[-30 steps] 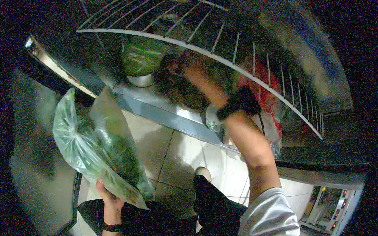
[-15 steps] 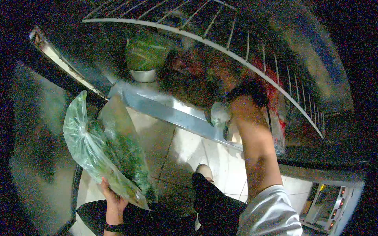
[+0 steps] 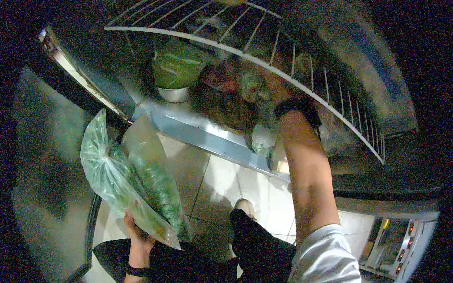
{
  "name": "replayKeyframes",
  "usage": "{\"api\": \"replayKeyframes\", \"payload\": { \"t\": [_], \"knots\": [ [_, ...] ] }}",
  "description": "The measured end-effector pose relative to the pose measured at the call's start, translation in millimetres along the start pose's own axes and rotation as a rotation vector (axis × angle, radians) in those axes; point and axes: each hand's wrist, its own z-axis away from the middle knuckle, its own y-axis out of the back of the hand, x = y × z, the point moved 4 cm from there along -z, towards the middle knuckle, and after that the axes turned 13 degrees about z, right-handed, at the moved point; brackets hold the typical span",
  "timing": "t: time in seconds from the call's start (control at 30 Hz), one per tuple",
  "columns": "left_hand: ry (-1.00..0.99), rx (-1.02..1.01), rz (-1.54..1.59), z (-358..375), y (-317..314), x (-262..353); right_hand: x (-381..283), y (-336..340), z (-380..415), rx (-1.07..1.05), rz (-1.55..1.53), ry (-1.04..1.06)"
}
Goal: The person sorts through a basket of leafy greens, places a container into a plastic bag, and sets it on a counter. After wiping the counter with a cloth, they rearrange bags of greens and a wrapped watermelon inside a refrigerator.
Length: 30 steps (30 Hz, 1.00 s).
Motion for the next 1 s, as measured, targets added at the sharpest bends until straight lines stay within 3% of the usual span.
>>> {"api": "replayKeyframes", "payload": {
  "t": [0.13, 0.27, 0.37, 0.43, 0.53, 0.67, 0.73, 0.77, 0.83, 0.87, 0.9, 0.97, 1.0],
  "knots": [
    [0.031, -0.040, -0.005, -4.4, -1.7, 1.3, -16.1, -8.7, 0.0, 0.043, 0.060, 0.043],
    [0.013, -0.045, 0.006, -5.0, 0.1, 2.0, -27.6, 28.9, 20.2, 0.171, 0.066, 0.087],
    [0.013, -0.056, -0.015, -9.5, 6.7, 1.1, -88.6, 100.7, 87.8, 0.063, -0.275, 0.280],
    [0.015, -0.050, -0.055, -13.7, 11.9, 0.2, -102.4, 96.1, 125.6, -0.164, -0.213, 0.425],
    [0.033, -0.017, -0.007, -19.3, 18.3, -1.9, -93.8, 81.9, 164.5, -0.314, -0.091, 0.553],
    [-0.019, -0.032, -0.065, -15.7, 3.9, -2.2, -74.4, 79.4, 179.1, -0.578, -0.060, 0.487],
    [-0.053, -0.035, -0.096, -15.1, -2.1, -1.3, -80.1, 61.8, 188.1, -0.867, -0.197, 0.616],
    [-0.058, -0.054, -0.094, -15.6, -3.6, -2.6, -87.5, 39.2, 186.6, -0.868, -0.205, 0.616],
    [-0.065, -0.072, -0.096, -16.3, -9.2, -5.3, -130.5, -16.3, 203.9, -1.338, -0.256, 0.967],
    [-0.082, -0.065, -0.105, -16.5, -12.8, -6.5, -155.1, 15.9, 195.4, -1.102, -0.405, 0.758],
    [-0.100, -0.082, -0.091, 5.7, -17.5, 5.8, -180.2, 91.0, 175.9, -0.840, -0.513, 0.559],
    [-0.075, -0.085, -0.090, 0.0, -4.4, 6.8, -214.3, 110.3, 162.9, -0.659, -0.773, 0.519],
    [-0.055, -0.085, -0.090, 0.1, -0.1, 6.8, -228.6, 107.4, 161.8, -0.665, -0.781, 0.520]
  ]
}}
